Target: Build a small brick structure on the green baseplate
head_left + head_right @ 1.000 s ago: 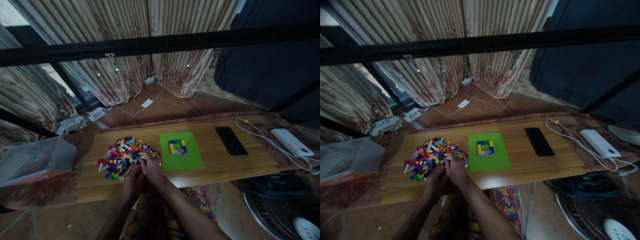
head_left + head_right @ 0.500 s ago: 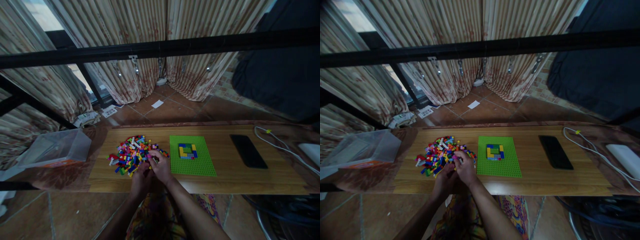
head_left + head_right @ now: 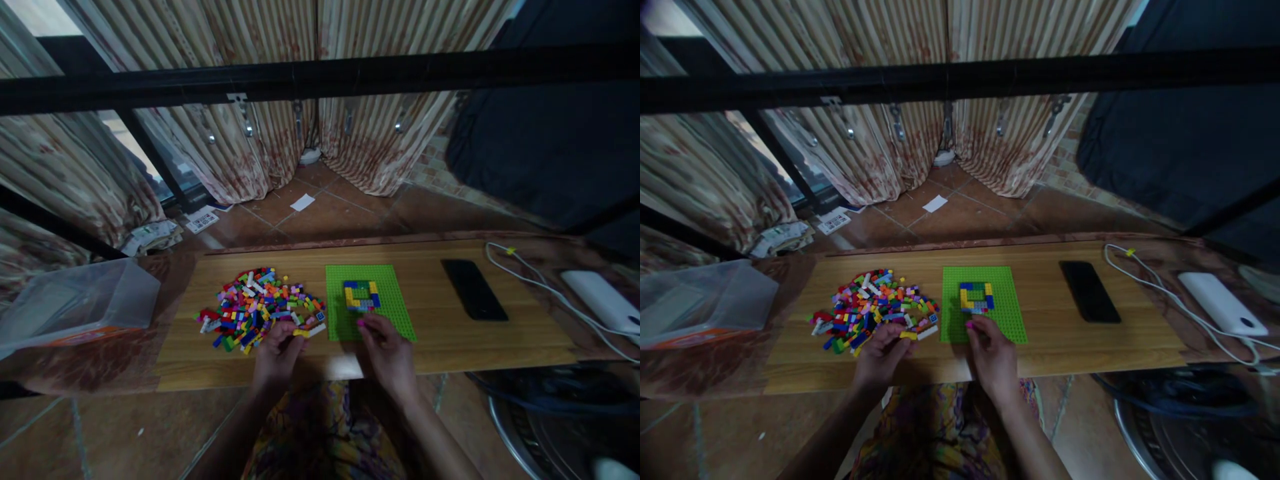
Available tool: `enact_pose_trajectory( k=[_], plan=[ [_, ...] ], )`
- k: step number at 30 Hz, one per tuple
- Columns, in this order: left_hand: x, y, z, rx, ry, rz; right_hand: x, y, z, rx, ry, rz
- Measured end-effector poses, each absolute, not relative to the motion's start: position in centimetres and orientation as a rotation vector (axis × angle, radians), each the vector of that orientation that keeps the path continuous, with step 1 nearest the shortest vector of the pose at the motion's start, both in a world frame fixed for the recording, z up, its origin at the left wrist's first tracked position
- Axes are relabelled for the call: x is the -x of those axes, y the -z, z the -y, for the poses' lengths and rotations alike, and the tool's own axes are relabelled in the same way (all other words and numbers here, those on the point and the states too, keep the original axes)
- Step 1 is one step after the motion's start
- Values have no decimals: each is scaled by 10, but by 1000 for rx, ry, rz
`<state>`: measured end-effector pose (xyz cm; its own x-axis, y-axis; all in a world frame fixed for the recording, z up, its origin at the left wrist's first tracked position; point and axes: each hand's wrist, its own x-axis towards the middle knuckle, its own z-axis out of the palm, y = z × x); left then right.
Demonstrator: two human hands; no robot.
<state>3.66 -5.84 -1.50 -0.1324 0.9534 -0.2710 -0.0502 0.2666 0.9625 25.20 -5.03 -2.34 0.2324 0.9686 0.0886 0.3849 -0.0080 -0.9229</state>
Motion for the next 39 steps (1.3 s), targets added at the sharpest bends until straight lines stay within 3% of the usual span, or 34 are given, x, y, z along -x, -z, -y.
enact_pose_trajectory(
  k=[7, 19, 27, 39],
  plan=[
    [-69, 7, 49, -1017, -1092, -1217, -293, 15, 77, 1653, -796, 1170],
    [-154, 26, 4, -1865, -1127, -1349, -308, 25, 79, 1614, -870, 978],
    [-155, 35, 3, -2215, -980, -1532, -311, 30, 79, 1660, -943, 1031],
    [-154, 36, 0, -2218, -896, -1650, -282, 13, 73, 1665, -943, 1318]
  ],
)
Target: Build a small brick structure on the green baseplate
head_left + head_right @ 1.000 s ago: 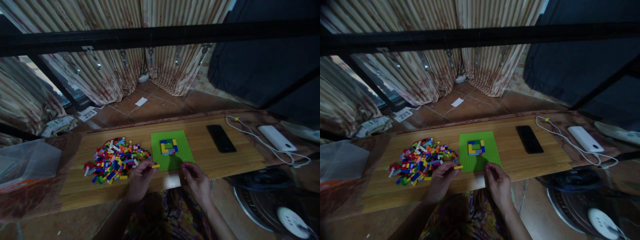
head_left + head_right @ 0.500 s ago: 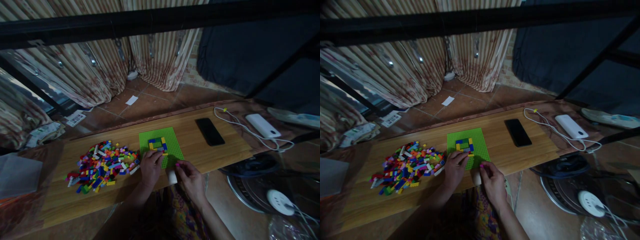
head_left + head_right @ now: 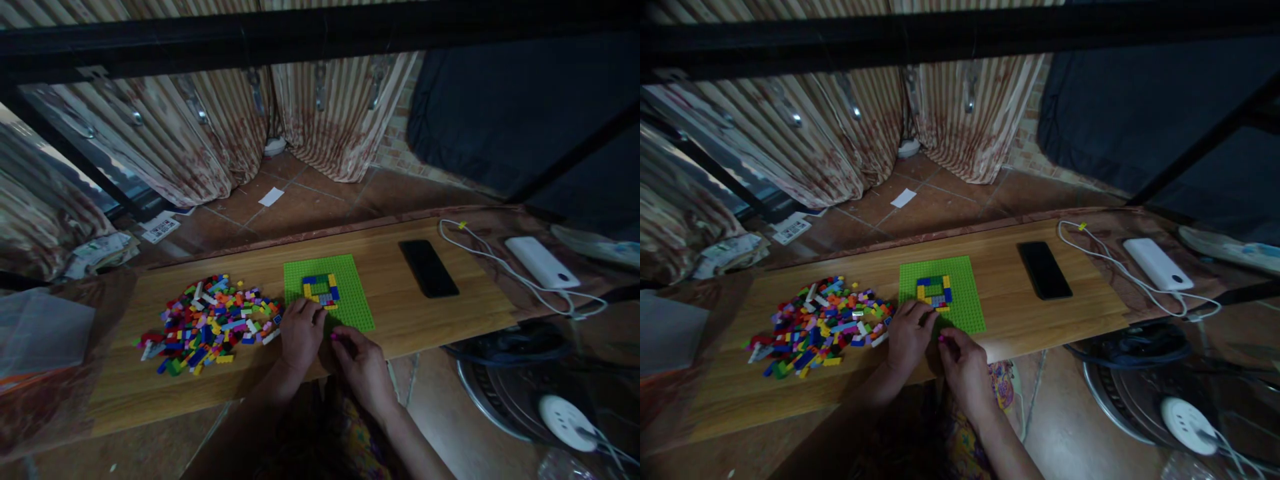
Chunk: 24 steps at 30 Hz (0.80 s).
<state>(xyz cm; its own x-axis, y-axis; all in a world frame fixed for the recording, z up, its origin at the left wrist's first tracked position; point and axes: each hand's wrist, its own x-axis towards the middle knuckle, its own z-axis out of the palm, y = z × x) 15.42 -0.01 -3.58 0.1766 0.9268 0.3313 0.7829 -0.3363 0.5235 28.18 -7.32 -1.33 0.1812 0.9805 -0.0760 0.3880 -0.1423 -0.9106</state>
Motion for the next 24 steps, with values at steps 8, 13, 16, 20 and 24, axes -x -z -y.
enact_pose_trajectory(
  k=[8, 13, 16, 20, 24],
  plan=[
    [-141, 22, 8, -2107, -918, -1663, -275, 11, 68, 1639, -943, 1321],
    [-96, 8, 25, -1943, -1008, -1709, -233, 9, 61, 1478, -942, 1572],
    [-66, 11, 43, -1930, -1021, -1712, -203, 15, 60, 1354, -929, 1784],
    [-42, 21, 61, -1916, -1006, -1829, -176, 25, 54, 1348, -802, 1995],
    [-35, 26, 65, -1953, -985, -1845, -173, 23, 47, 1329, -700, 1967]
  ],
)
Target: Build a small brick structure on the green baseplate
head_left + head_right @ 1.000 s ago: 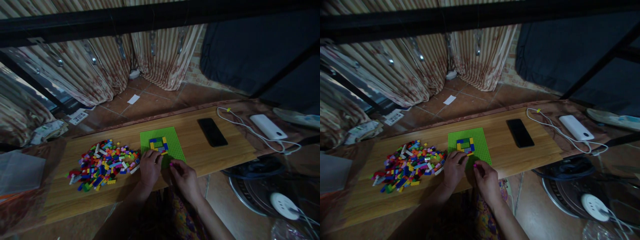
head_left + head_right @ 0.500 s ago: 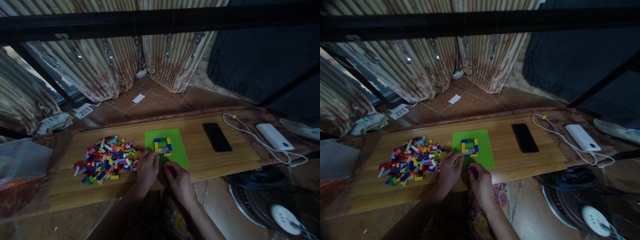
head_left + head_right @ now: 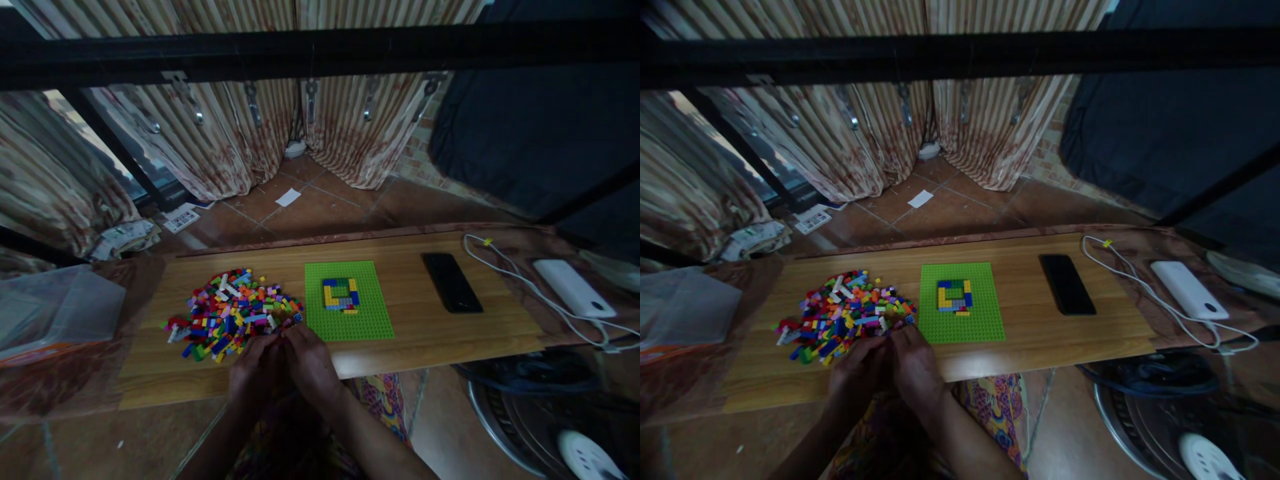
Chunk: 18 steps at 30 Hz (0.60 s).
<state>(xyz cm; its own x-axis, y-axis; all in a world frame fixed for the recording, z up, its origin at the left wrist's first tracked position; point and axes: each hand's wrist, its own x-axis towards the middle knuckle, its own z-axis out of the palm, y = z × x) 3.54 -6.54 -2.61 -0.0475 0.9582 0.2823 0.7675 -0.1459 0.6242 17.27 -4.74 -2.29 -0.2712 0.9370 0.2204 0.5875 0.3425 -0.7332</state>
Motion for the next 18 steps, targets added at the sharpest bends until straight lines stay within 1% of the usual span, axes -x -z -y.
enact_pose_trajectory(
  k=[4, 7, 10, 14, 18],
  plan=[
    [-36, 27, 61, -2014, -999, -1829, -204, 20, 45, 1443, -571, 1776],
    [-38, 27, 60, -2036, -1019, -1821, -237, 24, 40, 1674, -368, 1593],
    [-46, 26, 59, -2022, -1033, -1795, -259, 28, 32, 1875, -247, 1549],
    [-62, 24, 55, -2022, -1020, -1740, -262, 32, 22, 2011, -196, 1631],
    [-71, 23, 50, -2080, -992, -1665, -259, 35, 20, 2002, -161, 1651]
  ],
)
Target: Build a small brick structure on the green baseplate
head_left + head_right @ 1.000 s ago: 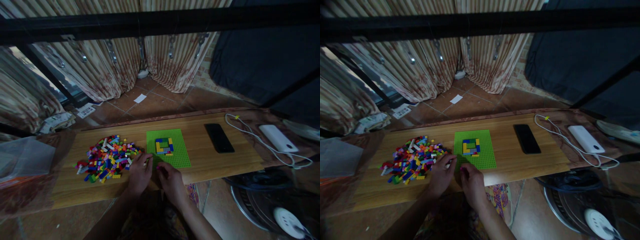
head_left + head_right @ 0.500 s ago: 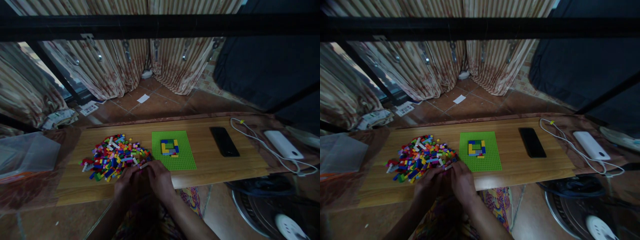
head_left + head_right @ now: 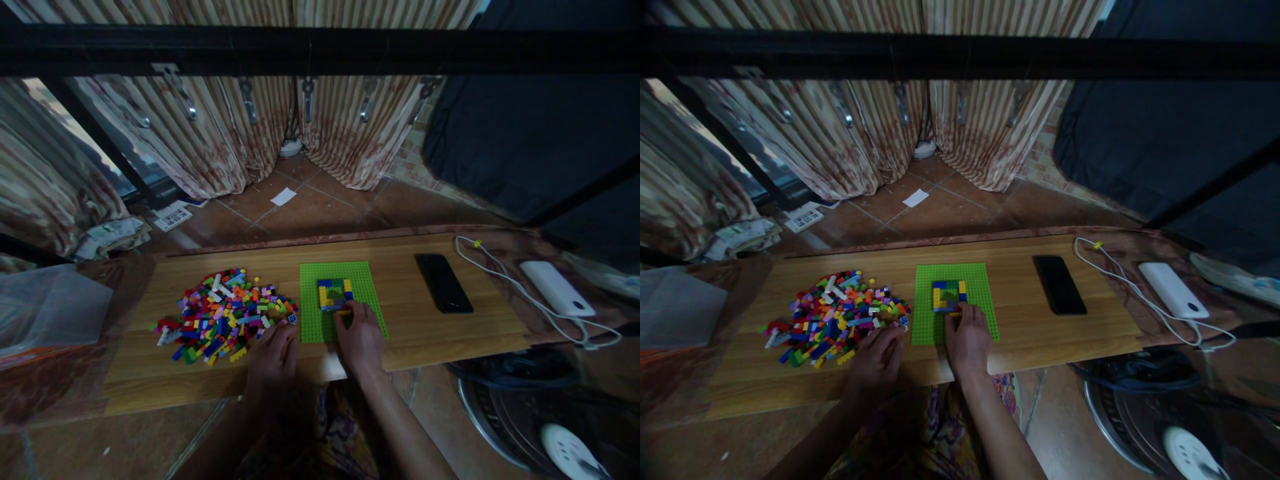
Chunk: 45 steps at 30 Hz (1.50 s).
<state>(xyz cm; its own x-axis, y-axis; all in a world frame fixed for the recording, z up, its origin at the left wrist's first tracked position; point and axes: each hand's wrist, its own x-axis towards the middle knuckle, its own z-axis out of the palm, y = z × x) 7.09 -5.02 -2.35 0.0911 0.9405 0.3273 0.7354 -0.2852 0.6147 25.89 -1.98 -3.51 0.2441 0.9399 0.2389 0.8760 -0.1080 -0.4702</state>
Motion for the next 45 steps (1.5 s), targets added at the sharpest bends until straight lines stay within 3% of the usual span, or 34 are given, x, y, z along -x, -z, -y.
enact_pose_trajectory(
  k=[11, 22, 37, 45],
  plan=[
    [-77, 21, 51, -2218, -968, -1573, -284, 34, 23, 1969, -107, 1638],
    [-141, 21, 6, -2457, -617, -1394, -289, 46, 19, 1808, -104, 1797],
    [-142, 37, 7, -2473, -651, -1396, -316, 2, -16, 1592, -18, 2737],
    [-141, 33, 7, -2482, -599, -1385, -327, 14, -5, 1608, -321, 2225]
  ],
)
